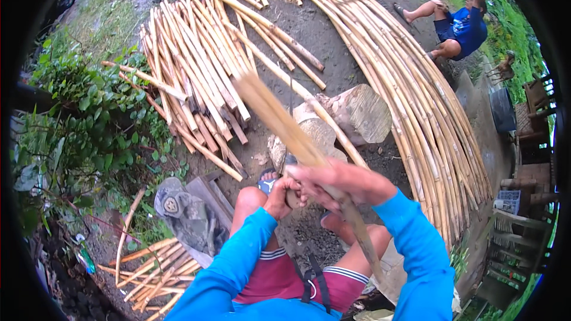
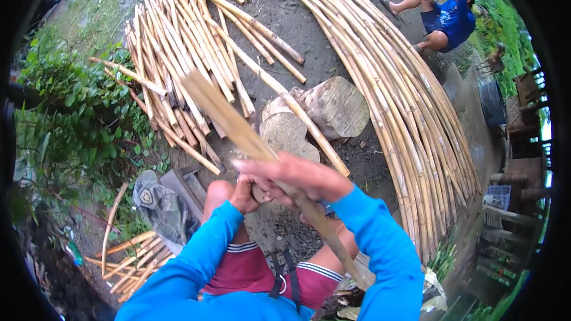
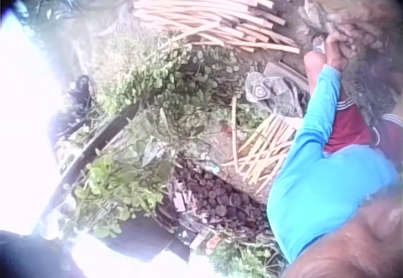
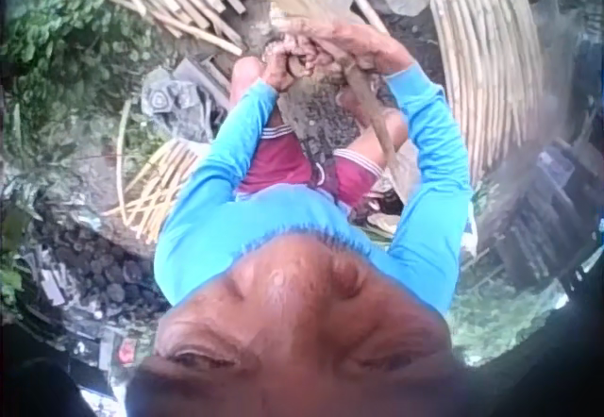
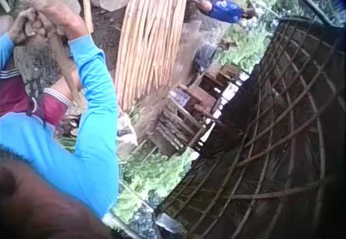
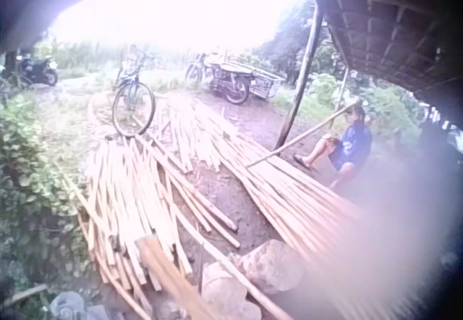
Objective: The person cuts bamboo poles using a hand saw, moves and repositions the poles by hand, and saws another bamboo pole.
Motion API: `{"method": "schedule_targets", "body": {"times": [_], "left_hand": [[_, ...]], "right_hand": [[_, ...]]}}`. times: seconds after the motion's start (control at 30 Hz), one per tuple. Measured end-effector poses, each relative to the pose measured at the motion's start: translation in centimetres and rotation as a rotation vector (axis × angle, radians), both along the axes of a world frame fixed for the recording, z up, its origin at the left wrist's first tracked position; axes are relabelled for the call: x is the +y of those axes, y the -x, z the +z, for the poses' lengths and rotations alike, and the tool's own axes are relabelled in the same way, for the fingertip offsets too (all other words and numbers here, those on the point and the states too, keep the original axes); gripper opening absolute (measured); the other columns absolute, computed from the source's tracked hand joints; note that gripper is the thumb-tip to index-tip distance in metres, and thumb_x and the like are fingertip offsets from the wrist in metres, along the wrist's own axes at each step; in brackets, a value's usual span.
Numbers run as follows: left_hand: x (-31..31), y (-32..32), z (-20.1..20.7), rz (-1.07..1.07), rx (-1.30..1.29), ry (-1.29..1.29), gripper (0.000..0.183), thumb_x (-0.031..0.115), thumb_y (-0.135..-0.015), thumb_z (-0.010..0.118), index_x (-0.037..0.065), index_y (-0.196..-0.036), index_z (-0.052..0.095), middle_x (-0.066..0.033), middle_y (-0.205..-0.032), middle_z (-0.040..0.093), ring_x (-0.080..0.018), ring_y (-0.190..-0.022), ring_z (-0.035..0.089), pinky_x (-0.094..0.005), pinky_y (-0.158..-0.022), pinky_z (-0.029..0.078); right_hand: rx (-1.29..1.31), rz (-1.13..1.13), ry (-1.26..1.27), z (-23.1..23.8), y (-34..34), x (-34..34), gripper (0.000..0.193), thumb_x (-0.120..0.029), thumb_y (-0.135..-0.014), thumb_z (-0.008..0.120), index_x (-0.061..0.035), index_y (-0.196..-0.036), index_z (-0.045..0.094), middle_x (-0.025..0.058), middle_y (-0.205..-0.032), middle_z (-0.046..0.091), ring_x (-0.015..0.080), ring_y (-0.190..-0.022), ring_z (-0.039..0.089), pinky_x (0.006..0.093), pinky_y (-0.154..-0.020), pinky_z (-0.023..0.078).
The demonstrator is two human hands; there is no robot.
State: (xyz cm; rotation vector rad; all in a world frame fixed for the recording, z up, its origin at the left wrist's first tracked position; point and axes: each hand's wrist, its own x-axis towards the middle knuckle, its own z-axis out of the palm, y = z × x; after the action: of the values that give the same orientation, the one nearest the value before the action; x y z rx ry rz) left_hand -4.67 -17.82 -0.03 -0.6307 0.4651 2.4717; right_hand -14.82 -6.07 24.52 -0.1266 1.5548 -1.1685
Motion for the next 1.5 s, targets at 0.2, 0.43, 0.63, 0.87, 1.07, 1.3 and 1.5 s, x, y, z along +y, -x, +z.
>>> {"method": "schedule_targets", "body": {"times": [0.2,0.43,0.63,0.87,1.07,1.3,1.5], "left_hand": [[0.3,-0.3,2.3,-0.22,0.059,-0.321,0.048,0.016,-0.066,0.058,0.003,-0.112,0.061,-0.0204,-0.101,0.066,-0.0307,-0.075,0.062,-0.0378,-0.053,0.047],[2.1,-1.9,-0.2,-0.114,-0.222,-0.266,0.058,0.04,-0.085,0.063,0.003,-0.128,0.058,-0.0163,-0.132,0.06,-0.0333,-0.102,0.06,-0.0513,-0.086,0.05],[-0.9,-1.8,0.7,-0.057,-0.107,-0.281,0.054,0.029,-0.079,0.063,0.003,-0.126,0.059,-0.0192,-0.129,0.057,-0.03,-0.076,0.058,-0.0425,-0.062,0.05],[0.2,-0.8,1.2,-0.032,-0.022,-0.283,0.052,0.019,-0.073,0.062,0.001,-0.122,0.062,-0.0234,-0.125,0.058,-0.0267,-0.061,0.054,-0.0352,-0.045,0.046],[-1.1,-0.5,1.0,0.084,-0.002,-0.197,0.048,0.02,-0.072,0.062,0.0,-0.115,0.062,-0.025,-0.119,0.06,-0.0252,-0.055,0.051,-0.0354,-0.042,0.045],[-1.6,0.6,0.9,0.131,-0.053,-0.39,0.045,0.031,-0.071,0.056,0.002,-0.104,0.058,-0.0244,-0.104,0.061,-0.0232,-0.053,0.046,-0.0348,-0.043,0.042],[-4.4,2.2,2.3,0.464,-0.036,-0.099,0.033,0.018,-0.068,0.056,0.001,-0.095,0.066,-0.0163,-0.084,0.061,-0.024,-0.056,0.051,-0.0358,-0.045,0.041]], "right_hand": [[0.468,-0.067,-0.026,-1.9,5.3,-8.9,0.068,-0.068,-0.079,0.069,0.0,-0.082,0.064,0.0057,-0.064,0.055,0.0172,-0.052,0.057,0.0337,-0.054,0.049],[1.337,-0.34,-0.23,-12.8,0.2,-10.9,0.065,-0.038,-0.076,0.076,0.0095,-0.115,0.056,0.0257,-0.113,0.044,0.043,-0.104,0.048,0.0514,-0.093,0.044],[1.293,-0.337,0.027,-10.4,-6.1,-4.9,0.061,-0.049,-0.074,0.071,-0.0009,-0.109,0.058,0.0213,-0.13,0.042,0.039,-0.123,0.04,0.0493,-0.105,0.035],[1.312,-0.34,-0.797,-13.1,-14.2,28.5,0.03,-0.033,-0.088,0.067,-0.0036,-0.094,0.064,0.0159,-0.099,0.058,0.0349,-0.096,0.058,0.0458,-0.083,0.049],[0.537,-0.45,-0.754,-14.6,-25.7,45.3,0.047,-0.036,-0.09,0.059,-0.0091,-0.128,0.056,0.0165,-0.134,0.053,0.033,-0.129,0.046,0.0405,-0.111,0.035],[0.784,-0.147,-0.937,-16.9,-34.1,45.0,0.051,-0.032,-0.085,0.07,-0.0007,-0.123,0.061,0.0236,-0.123,0.063,0.0402,-0.116,0.059,0.0478,-0.103,0.046],[0.472,-0.327,-0.794,-13.4,-30.0,33.8,0.048,-0.028,-0.073,0.075,0.0007,-0.111,0.067,0.0231,-0.1,0.07,0.0391,-0.095,0.067,0.0429,-0.087,0.052]]}}
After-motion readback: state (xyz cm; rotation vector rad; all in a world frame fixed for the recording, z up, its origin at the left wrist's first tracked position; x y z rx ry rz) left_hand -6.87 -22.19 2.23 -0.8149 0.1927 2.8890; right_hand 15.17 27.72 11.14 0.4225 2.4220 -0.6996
